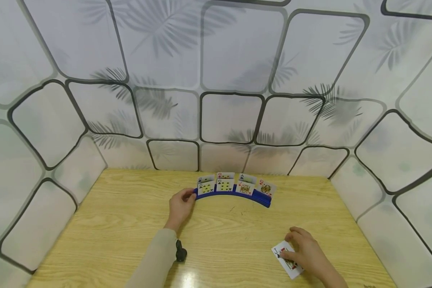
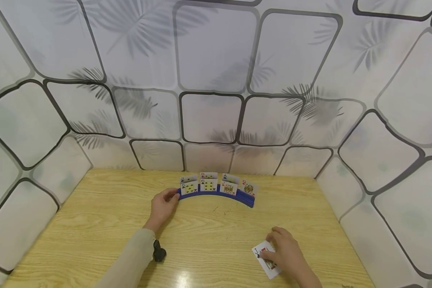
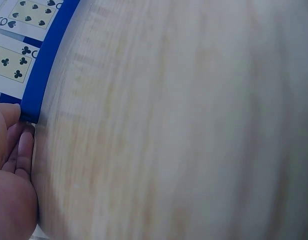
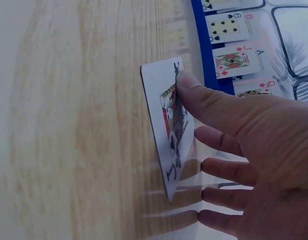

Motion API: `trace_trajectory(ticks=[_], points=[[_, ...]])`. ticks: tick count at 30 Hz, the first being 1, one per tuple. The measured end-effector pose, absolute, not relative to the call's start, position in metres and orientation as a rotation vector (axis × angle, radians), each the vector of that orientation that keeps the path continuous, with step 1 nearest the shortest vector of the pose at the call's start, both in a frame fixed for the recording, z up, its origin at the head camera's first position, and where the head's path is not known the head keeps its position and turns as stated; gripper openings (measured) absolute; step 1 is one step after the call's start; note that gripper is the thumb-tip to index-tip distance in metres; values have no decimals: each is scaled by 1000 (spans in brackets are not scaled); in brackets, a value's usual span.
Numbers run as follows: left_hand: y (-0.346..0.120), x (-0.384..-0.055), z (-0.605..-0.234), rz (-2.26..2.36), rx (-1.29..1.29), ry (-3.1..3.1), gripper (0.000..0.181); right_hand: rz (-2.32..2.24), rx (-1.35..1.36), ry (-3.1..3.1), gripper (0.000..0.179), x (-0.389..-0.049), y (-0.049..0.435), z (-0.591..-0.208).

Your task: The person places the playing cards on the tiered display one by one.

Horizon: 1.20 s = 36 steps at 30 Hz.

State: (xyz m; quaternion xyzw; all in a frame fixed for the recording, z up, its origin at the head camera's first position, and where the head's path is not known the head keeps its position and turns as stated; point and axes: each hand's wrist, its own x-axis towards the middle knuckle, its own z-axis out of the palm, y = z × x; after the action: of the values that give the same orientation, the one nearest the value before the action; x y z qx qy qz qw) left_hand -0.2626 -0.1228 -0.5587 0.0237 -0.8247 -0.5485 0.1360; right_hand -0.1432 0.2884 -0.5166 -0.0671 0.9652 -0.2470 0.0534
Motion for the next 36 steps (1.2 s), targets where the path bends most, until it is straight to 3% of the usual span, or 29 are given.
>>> trace_trajectory(ticks=[18, 27, 36], points=[[-123, -263, -559, -1569, 49, -2391, 22, -864, -39, 2891, 41, -151, 282, -510], [-122, -262, -558, -1562, 39, -2390, 22, -1009, -136, 2956, 20, -158, 284, -503], [-122, -262, -557, -1576, 60, -2405, 23, -1221, -291, 3051, 21, -170, 281, -489]])
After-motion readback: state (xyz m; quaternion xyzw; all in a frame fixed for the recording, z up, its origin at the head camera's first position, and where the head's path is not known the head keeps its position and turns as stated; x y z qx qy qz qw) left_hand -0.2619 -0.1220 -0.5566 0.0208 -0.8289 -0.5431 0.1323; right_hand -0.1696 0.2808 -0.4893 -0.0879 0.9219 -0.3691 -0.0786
